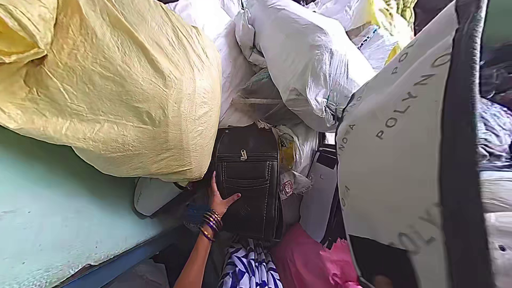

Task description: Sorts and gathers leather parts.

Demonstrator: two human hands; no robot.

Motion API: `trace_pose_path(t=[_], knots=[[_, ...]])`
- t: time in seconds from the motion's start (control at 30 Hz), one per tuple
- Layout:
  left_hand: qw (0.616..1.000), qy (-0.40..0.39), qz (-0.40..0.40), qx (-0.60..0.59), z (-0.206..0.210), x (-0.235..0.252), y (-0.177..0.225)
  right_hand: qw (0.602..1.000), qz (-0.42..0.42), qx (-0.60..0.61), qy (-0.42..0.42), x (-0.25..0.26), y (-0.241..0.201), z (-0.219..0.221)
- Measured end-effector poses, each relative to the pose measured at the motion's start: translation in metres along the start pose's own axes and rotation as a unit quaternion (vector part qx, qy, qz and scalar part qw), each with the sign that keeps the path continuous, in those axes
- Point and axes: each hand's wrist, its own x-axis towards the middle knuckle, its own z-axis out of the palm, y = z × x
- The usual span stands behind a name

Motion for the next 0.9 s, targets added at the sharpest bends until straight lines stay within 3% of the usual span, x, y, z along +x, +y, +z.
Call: trace_pose_path(t=[0.13,0.2,0.23,0.3,0.37,0.47,0.53,0.6,0.67,0.73,0.8,0.9], knots=[[0.999,0.003,0.004,0.032,0.014,-0.007,0.023,0.969,-0.167,-0.098,-0.152,-0.030,0.023,0.091],[0.997,-0.030,0.035,-0.066,0.009,-0.007,0.019,0.948,-0.178,-0.145,-0.218,-0.076,0.066,0.130],[0.989,-0.076,0.014,-0.123,0.001,-0.009,0.023,0.935,-0.181,-0.174,-0.249,-0.098,0.084,0.141],[0.980,-0.123,-0.012,-0.156,-0.012,-0.008,0.026,0.916,-0.180,-0.207,-0.294,-0.116,0.096,0.147],[0.994,-0.078,-0.009,-0.079,-0.007,-0.006,0.029,0.905,-0.170,-0.184,-0.344,-0.106,0.085,0.144],[0.999,0.014,0.040,0.009,0.015,-0.005,0.032,0.878,-0.079,-0.096,-0.462,-0.070,0.065,0.116],[0.993,0.049,0.096,0.050,0.022,-0.004,0.030,0.931,0.008,-0.094,-0.353,-0.054,0.083,0.087],[0.979,0.081,0.160,0.093,0.029,-0.010,0.021,0.964,0.144,-0.152,-0.165,-0.044,0.127,0.048],[0.963,0.081,0.240,0.087,0.033,-0.012,0.010,0.919,0.305,-0.244,-0.047,-0.041,0.181,0.016],[0.962,0.054,0.259,0.070,0.032,-0.011,0.010,0.872,0.398,-0.280,-0.042,-0.040,0.225,0.004],[0.970,0.013,0.233,0.068,0.026,-0.009,0.019,0.848,0.430,-0.305,-0.047,-0.047,0.255,0.013],[0.974,-0.031,0.204,0.095,0.016,0.003,0.032,0.821,0.424,-0.381,0.015,-0.054,0.275,0.048]])
